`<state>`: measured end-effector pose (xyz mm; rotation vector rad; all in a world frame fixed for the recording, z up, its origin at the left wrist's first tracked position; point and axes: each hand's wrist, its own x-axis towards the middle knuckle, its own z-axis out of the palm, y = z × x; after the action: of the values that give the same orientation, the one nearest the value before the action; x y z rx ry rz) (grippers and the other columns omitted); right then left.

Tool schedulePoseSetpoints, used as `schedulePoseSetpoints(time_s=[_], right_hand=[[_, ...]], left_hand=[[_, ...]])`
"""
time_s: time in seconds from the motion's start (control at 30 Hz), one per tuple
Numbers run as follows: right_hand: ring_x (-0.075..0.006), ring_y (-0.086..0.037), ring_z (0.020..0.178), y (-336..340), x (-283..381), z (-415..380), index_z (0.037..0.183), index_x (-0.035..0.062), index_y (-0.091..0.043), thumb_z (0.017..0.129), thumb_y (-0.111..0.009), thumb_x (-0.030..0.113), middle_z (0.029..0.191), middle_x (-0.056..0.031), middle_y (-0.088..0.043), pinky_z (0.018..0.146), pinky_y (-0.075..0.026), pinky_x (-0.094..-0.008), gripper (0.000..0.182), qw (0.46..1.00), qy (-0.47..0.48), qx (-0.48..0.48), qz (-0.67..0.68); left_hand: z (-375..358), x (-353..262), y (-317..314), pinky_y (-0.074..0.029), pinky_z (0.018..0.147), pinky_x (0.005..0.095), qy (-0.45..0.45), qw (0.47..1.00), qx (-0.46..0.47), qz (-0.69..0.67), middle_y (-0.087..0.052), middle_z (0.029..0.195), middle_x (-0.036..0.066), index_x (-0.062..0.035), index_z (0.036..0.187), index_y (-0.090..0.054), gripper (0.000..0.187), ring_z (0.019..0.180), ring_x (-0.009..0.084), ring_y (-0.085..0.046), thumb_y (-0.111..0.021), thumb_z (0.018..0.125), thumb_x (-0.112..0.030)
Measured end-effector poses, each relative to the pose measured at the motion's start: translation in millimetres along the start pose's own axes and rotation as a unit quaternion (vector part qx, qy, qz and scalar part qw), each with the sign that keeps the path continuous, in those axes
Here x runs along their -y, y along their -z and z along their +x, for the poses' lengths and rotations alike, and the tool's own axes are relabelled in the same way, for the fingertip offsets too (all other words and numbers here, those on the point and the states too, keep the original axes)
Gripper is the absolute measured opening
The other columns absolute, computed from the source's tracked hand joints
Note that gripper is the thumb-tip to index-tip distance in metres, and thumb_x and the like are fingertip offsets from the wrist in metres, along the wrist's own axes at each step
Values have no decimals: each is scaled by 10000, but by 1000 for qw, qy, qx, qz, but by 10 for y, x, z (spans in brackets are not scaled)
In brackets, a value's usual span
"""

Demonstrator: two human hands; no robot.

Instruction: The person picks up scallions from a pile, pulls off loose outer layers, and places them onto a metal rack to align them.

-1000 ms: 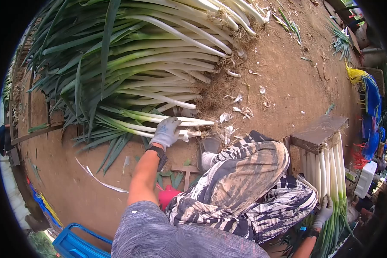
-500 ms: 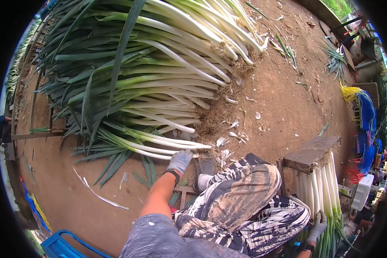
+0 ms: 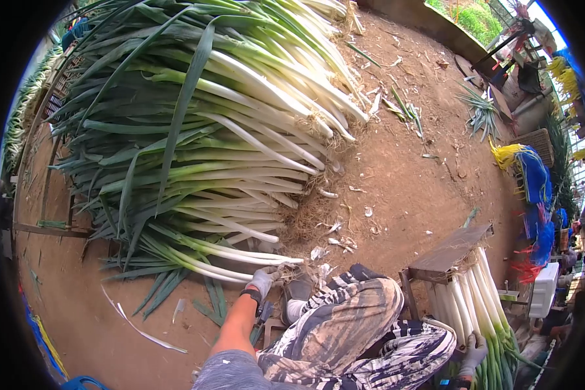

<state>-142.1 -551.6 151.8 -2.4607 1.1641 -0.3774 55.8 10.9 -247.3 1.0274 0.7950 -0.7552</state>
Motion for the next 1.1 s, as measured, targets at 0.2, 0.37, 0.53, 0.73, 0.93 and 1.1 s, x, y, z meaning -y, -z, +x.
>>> schedulePoseSetpoints(time_s=[0.2, 0.37, 0.53, 0.73, 0.93, 1.1], right_hand=[[-156, -619, 850, -59, -183, 31, 1030, -41, -642, 832, -626, 62, 949, -108, -667, 809, -485, -280, 224, 998, 6, -10, 54], [-158, -621, 849, -73, -222, 27, 1031, -40, -643, 829, -628, 56, 953, -110, -668, 806, -487, -281, 224, 999, 4, -20, 42], [-158, -623, 845, -71, -226, 34, 1035, -42, -642, 828, -632, 56, 953, -112, -668, 802, -490, -280, 230, 999, 10, -18, 33], [-152, -620, 844, -77, -253, 57, 1034, -40, -641, 831, -628, 56, 954, -110, -667, 805, -489, -275, 225, 998, 8, -12, 58], [-154, -618, 840, -79, -152, 7, 1020, -30, -649, 817, -631, 47, 938, -100, -668, 797, -487, -280, 218, 999, 10, -19, 46], [-158, -624, 817, -43, 86, -74, 982, -14, -670, 802, -643, 54, 905, -94, -668, 766, -493, -284, 194, 999, 23, -23, 3]], left_hand=[[-93, -475, -30, -581, 708, 314, -11, 986, 70, -148, -612, 1026, 97, -27, 1114, -526, 241, 846, 228, -636, -602, 909, -128], [13, -454, 2, -572, 649, 287, -89, 932, 116, -332, -632, 925, 40, -88, 1055, -578, 186, 754, 166, -622, -611, 903, -190], [91, -55, 4, -498, 505, 233, -107, 873, 74, -471, -524, 648, -20, -129, 802, -549, 167, 573, 103, -551, -603, 909, -245], [-200, -426, -399, -443, 477, 269, -54, 976, 52, -205, -528, 678, 1, -119, 908, -544, 184, 556, 125, -534, -640, 887, -275], [-506, -1433, -1625, -487, 903, 392, -520, 723, 148, 430, -541, 1210, 236, -131, 1419, -360, 610, 1036, 340, -597, -608, 889, -300], [-1645, -3176, -2342, -443, 965, 388, -484, 609, 200, 596, -470, 1342, 185, -159, 1403, -384, 543, 1119, 347, -553, -546, 906, -303]])
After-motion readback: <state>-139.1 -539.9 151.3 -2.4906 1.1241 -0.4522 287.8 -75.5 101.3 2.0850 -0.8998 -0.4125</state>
